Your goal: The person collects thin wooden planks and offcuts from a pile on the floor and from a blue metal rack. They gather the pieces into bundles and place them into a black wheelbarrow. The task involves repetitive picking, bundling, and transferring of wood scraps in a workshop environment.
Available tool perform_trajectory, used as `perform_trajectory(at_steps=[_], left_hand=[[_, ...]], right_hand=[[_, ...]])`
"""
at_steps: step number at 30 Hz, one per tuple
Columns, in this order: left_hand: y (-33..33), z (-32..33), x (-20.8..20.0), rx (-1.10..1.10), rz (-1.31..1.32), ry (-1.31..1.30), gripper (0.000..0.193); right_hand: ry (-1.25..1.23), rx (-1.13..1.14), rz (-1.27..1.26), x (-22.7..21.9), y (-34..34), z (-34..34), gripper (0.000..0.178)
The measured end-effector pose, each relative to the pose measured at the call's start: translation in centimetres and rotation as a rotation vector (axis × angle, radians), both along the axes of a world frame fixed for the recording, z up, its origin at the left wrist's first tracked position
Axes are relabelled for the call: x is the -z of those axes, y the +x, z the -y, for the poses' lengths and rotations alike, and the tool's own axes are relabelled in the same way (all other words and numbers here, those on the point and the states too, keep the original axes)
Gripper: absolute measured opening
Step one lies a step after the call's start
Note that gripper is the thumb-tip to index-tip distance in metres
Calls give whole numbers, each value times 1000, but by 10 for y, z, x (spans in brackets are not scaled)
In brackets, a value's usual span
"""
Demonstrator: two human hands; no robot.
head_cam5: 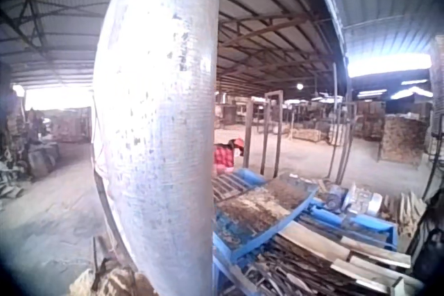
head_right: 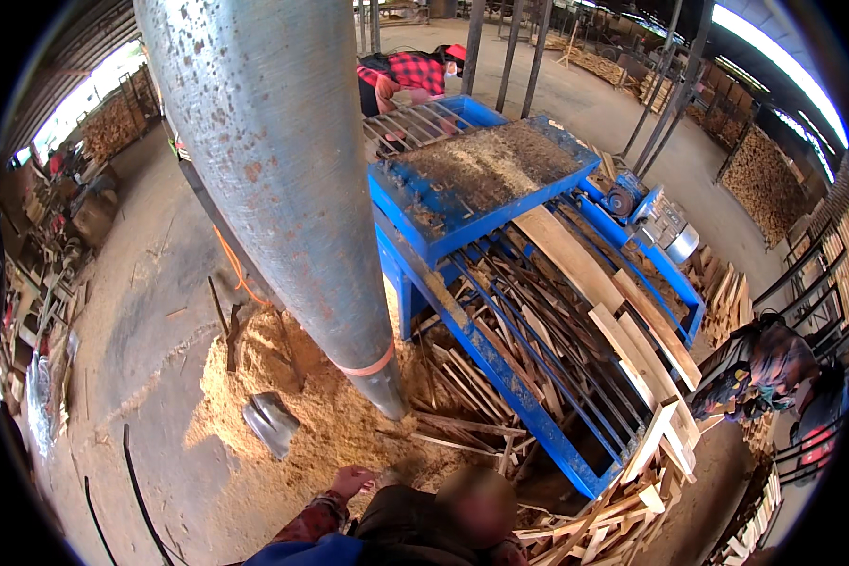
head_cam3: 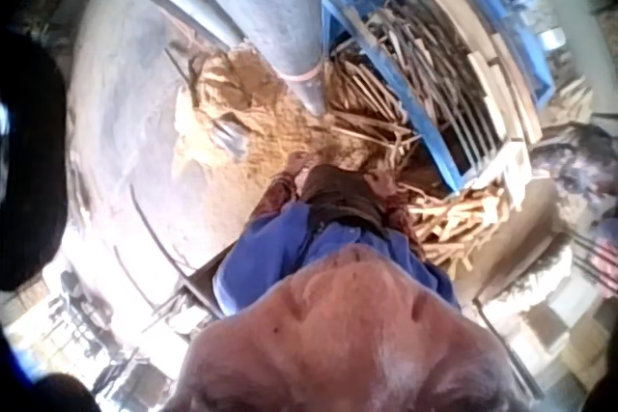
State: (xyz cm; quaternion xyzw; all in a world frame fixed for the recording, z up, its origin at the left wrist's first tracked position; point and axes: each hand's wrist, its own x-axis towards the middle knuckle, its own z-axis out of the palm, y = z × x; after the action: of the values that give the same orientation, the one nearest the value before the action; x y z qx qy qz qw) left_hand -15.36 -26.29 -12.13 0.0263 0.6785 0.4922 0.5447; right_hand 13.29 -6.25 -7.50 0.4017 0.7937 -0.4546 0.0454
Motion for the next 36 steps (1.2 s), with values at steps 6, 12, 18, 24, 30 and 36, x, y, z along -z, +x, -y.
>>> perform_trajectory(at_steps=[6,12,18,24,30,36], left_hand=[[5,12,-10,-129,-40,-6,21],[66,3,10,-182,-1,-27,21],[128,-25,3,-155,130,113,23],[119,-35,-4,-58,91,20,19],[98,-32,1,65,-79,47,21],[79,-48,-3,-3,20,52,19]], right_hand=[[-14,-51,14,23,8,-3,29],[-32,-8,-72,29,27,-18,28],[21,0,-143,16,58,-47,26],[40,58,-114,15,67,-50,28],[39,53,-73,11,57,-33,32],[40,63,-109,3,50,-30,33]])
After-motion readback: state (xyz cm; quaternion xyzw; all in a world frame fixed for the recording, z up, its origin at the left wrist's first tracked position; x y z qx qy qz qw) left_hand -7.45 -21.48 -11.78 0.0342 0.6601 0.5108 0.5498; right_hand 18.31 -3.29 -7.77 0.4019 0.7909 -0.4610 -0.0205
